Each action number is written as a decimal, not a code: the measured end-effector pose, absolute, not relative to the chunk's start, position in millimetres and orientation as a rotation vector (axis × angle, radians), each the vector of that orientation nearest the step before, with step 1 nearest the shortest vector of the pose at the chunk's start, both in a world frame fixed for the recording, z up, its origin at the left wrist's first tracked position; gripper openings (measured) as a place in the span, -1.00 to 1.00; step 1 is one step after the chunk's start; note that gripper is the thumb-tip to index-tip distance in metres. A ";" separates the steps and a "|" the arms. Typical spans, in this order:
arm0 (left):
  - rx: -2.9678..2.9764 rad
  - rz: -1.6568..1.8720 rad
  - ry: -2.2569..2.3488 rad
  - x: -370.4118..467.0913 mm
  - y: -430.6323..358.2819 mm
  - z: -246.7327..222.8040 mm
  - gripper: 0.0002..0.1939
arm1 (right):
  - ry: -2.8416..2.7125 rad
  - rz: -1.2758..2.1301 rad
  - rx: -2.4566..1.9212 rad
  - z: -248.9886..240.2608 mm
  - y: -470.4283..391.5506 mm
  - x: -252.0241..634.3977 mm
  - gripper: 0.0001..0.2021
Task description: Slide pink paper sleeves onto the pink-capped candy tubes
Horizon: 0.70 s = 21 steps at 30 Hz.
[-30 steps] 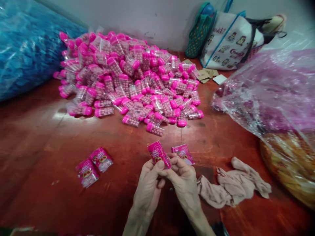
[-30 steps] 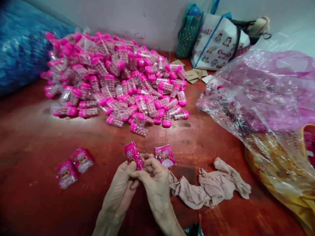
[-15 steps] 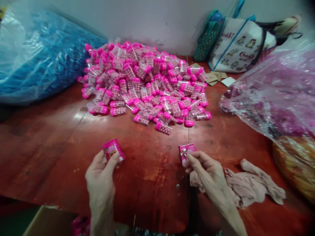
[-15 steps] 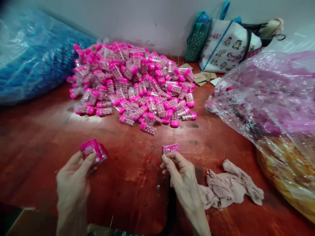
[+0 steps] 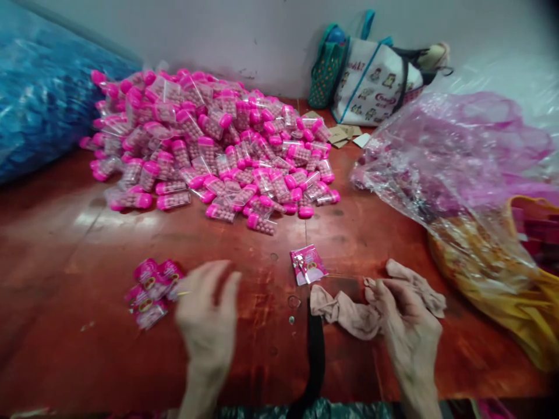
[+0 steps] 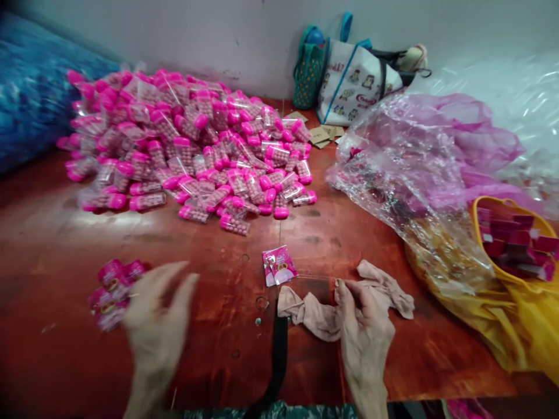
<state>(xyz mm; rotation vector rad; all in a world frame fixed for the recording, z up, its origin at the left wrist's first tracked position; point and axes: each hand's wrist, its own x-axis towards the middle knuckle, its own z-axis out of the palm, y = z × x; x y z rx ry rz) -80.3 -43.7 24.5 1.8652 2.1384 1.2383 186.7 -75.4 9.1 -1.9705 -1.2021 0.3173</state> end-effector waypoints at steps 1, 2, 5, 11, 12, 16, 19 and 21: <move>1.963 1.186 1.916 -55.0 -45.9 25.1 -0.83 | -1.247 0.267 -2.017 4.7 -81.0 193.0 -0.75; 2.075 1.096 1.683 -30.0 -48.8 24.6 -0.85 | -1.320 0.239 -2.029 0.4 -86.4 197.6 -0.74; 2.289 0.664 1.376 29.2 -58.2 13.5 -0.81 | -1.609 0.182 -1.966 -11.8 -100.4 199.4 -0.69; 2.418 0.603 1.421 61.3 -60.8 -29.9 -0.87 | -1.752 0.008 -1.904 -27.9 -106.1 183.5 -0.71; 2.415 0.627 1.449 61.9 -60.1 -33.9 -0.83 | -1.733 -0.007 -1.919 -28.3 -103.5 184.1 -0.70; 2.371 0.754 1.500 59.7 -58.3 -34.6 -0.72 | -1.719 0.098 -1.989 -17.7 -84.2 193.4 -0.60; 2.315 0.871 1.516 46.4 -56.0 -25.4 -0.76 | -1.617 0.216 -1.970 -3.0 -64.1 192.1 -0.69; 2.245 0.968 1.591 33.1 -51.2 -20.0 -0.83 | -1.691 0.320 -1.865 2.1 -51.2 181.8 -0.78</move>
